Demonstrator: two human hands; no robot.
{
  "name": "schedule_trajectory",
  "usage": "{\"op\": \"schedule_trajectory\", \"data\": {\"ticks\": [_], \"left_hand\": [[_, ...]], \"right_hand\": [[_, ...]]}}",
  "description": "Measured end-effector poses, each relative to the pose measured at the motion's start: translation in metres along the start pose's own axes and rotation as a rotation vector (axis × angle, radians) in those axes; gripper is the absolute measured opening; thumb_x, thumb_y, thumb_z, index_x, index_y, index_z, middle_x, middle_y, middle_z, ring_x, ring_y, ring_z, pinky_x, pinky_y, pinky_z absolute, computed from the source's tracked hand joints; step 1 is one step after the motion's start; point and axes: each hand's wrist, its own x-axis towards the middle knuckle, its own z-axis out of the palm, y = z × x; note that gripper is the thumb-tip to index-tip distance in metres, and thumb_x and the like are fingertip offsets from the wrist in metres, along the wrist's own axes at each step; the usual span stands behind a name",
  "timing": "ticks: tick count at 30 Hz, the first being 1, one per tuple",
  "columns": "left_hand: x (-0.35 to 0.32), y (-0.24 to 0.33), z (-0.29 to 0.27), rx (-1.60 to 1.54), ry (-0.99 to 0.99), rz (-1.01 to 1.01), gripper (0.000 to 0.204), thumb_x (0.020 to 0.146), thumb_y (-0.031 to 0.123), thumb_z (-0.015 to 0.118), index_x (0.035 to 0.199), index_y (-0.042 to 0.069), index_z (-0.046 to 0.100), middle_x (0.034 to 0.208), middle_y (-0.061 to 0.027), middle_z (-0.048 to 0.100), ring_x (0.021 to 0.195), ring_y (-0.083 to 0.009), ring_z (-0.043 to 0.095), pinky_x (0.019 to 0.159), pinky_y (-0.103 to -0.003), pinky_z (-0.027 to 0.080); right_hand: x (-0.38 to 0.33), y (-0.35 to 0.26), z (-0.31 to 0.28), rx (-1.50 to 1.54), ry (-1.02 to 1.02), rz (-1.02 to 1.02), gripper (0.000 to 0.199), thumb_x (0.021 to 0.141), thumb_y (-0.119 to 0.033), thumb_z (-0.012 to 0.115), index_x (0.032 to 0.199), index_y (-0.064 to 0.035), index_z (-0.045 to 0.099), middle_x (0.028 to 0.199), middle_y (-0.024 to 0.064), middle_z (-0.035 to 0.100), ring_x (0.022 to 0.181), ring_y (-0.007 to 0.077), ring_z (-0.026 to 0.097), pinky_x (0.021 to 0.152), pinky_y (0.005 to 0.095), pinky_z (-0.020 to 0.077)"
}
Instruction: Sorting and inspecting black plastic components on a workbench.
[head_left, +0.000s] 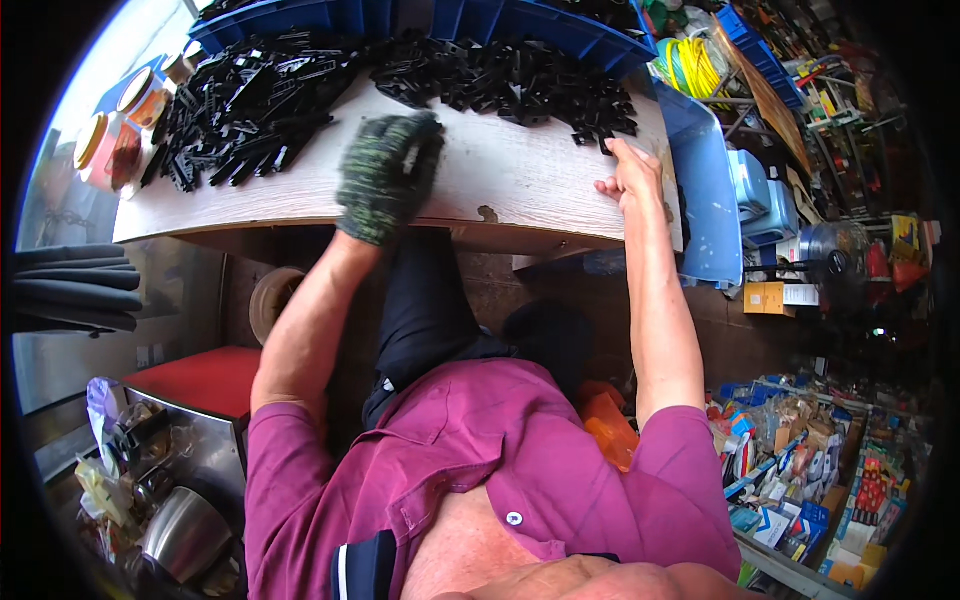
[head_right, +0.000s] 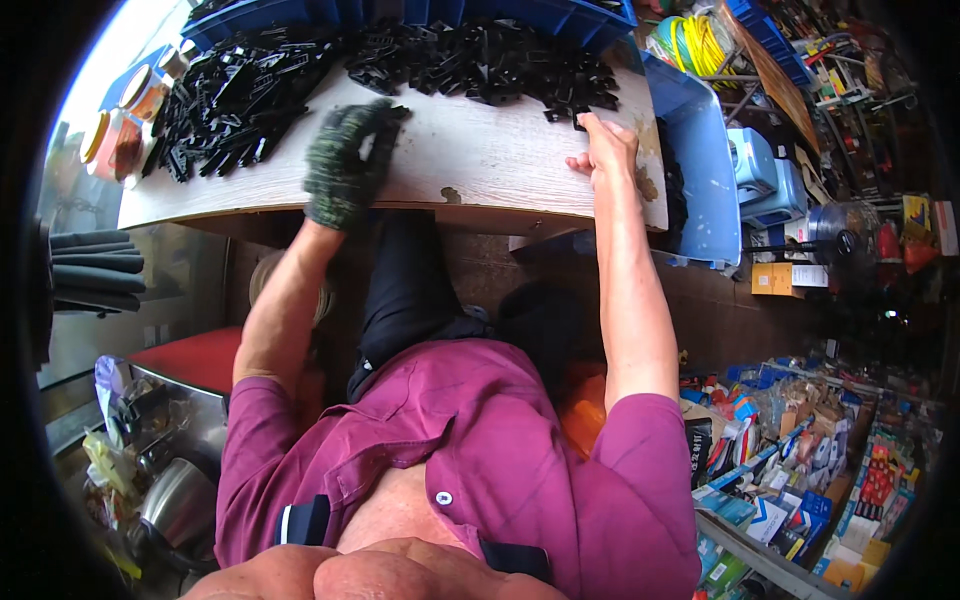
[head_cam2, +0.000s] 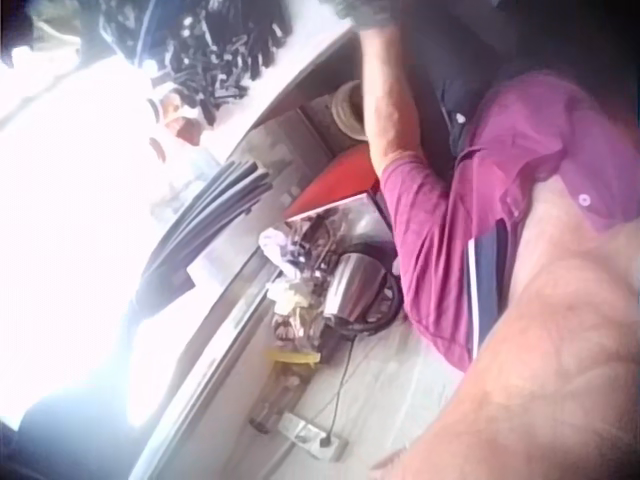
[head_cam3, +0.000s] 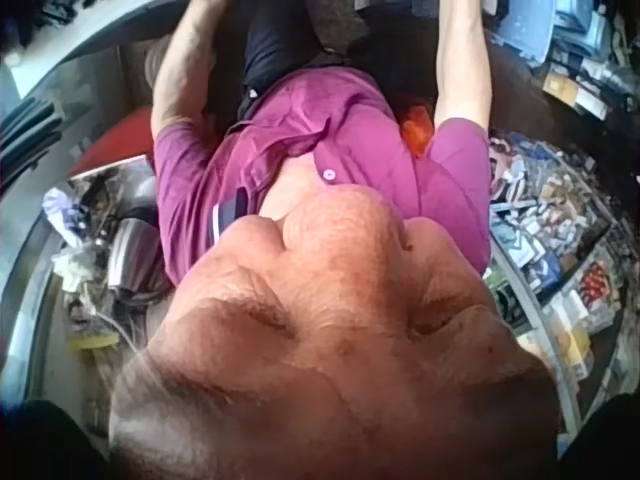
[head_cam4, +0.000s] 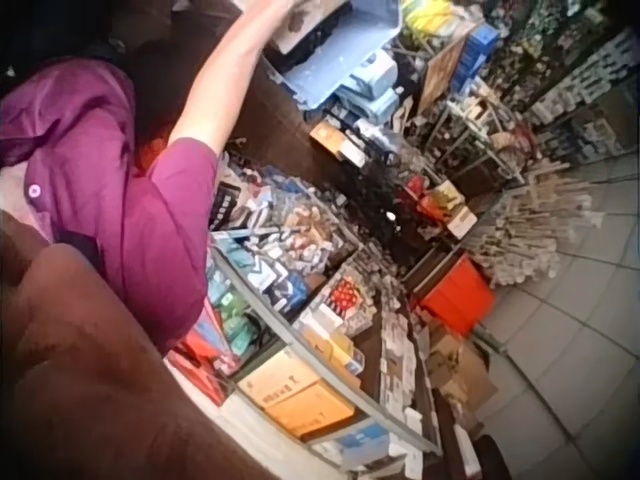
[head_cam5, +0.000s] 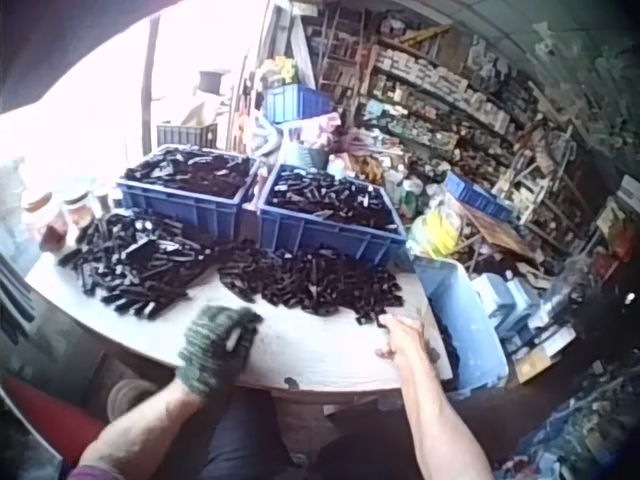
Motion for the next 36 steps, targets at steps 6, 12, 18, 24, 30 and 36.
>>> {"op": "schedule_trajectory", "data": {"ticks": [6,12,18,24,30,36], "left_hand": [[-0.010,0.066,0.037,-0.062,-0.223,-0.278,0.031,0.085,0.026,0.073,0.112,0.011,0.070,0.093,-0.0122,0.070,0.087,-0.0329,0.065,0.078,-0.045,0.052],[-0.005,0.081,0.063,-0.028,-0.303,-0.273,0.035,0.085,0.034,0.070,0.113,0.013,0.070,0.093,-0.0120,0.069,0.087,-0.0334,0.064,0.078,-0.046,0.051],[-0.001,0.084,0.063,-0.005,-0.310,-0.302,0.035,0.086,0.035,0.068,0.115,0.015,0.070,0.090,-0.0120,0.069,0.087,-0.0333,0.064,0.077,-0.046,0.051],[0.001,0.079,0.070,0.018,-0.377,-0.370,0.022,0.086,0.027,0.065,0.099,0.010,0.069,0.087,-0.0148,0.068,0.085,-0.0364,0.064,0.076,-0.049,0.050],[-0.008,0.078,0.071,0.048,-0.279,-0.267,0.014,0.084,0.020,0.065,0.093,0.010,0.067,0.082,-0.0126,0.067,0.080,-0.0349,0.063,0.072,-0.049,0.049],[-0.011,0.080,0.060,0.061,-0.234,-0.216,0.015,0.085,0.023,0.067,0.095,0.012,0.069,0.082,-0.0114,0.067,0.077,-0.0331,0.064,0.066,-0.047,0.050]], "right_hand": [[-0.045,0.016,0.016,0.200,-0.220,-0.037,0.021,0.087,-0.021,0.071,0.095,-0.0020,0.065,0.043,-0.0005,0.037,0.037,0.0142,0.045,0.050,0.0431,0.0585],[-0.081,0.033,0.039,0.179,-0.354,-0.279,0.017,0.087,-0.020,0.072,0.087,-0.0033,0.072,0.051,-0.0080,0.045,0.038,0.0032,0.031,0.038,0.0231,0.0218],[-0.092,0.033,0.047,0.227,-0.309,-0.325,0.014,0.089,-0.017,0.072,0.087,-0.0031,0.073,0.062,-0.0085,0.054,0.050,0.0006,0.036,0.046,0.0208,0.0254],[-0.093,0.039,0.049,0.204,-0.336,-0.378,0.015,0.089,-0.017,0.072,0.092,-0.0017,0.073,0.065,-0.0093,0.052,0.054,0.0010,0.038,0.049,0.0219,0.0277],[-0.093,0.030,0.044,0.240,-0.387,-0.307,0.028,0.090,-0.033,0.073,0.084,-0.0054,0.069,0.050,-0.0045,0.044,0.041,0.0059,0.035,0.043,0.0243,0.0264],[-0.087,0.035,0.045,0.048,-0.454,-0.319,0.034,0.092,-0.037,0.071,0.083,-0.0044,0.067,0.050,-0.0043,0.043,0.041,0.0061,0.035,0.042,0.0248,0.0323]]}}
